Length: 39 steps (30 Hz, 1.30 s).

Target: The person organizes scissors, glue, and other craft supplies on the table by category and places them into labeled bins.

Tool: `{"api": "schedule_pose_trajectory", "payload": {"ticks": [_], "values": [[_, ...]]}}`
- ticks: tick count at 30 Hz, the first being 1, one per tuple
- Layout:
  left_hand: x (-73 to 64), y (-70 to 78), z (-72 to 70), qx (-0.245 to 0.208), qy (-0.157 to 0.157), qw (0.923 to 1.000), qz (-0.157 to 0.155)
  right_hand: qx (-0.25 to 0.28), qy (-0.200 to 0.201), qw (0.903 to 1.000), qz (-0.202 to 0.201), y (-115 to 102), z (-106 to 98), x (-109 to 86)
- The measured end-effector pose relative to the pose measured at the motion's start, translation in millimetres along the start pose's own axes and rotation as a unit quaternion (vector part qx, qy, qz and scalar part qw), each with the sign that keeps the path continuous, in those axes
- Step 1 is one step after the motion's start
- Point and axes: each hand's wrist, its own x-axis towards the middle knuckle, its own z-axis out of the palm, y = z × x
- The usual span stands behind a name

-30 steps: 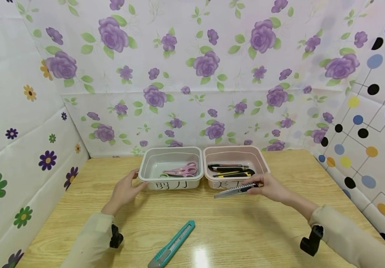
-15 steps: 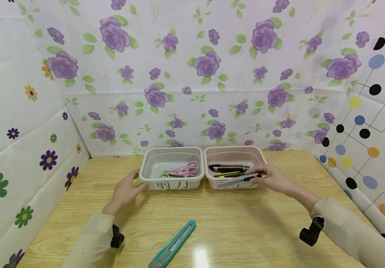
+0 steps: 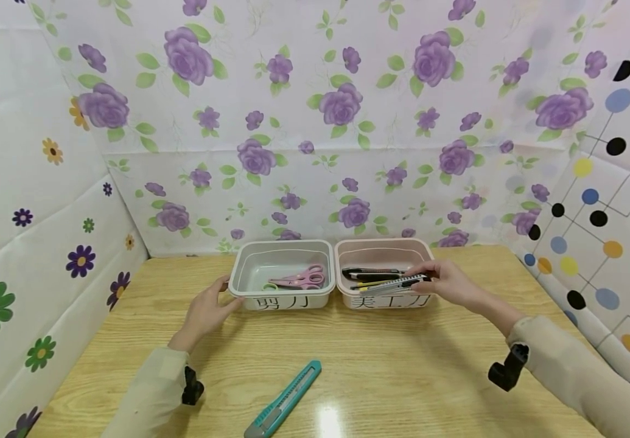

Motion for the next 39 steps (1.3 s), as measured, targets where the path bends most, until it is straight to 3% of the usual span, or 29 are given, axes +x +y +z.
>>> {"api": "schedule_pose_trajectory", "payload": {"ticks": [8, 23, 39], "values": [[-1.2, -0.5, -1.2, -0.003, -0.004, 1.0000, -0.004, 0.006, -0.001, 0.9997, 0.022, 0, -7, 5.8], [-2.1, -1.4, -1.1, 0.000, -0.001, 1.0000, -0.003, -0.031, 0.043, 0.9985, 0.009, 4, -24, 22.6], [0.7, -0.9, -0.4, -0.002, 0.005, 1.0000, 0.005, -0.021, 0.047, 0.9979, 0.040, 17, -23, 30.7]]}}
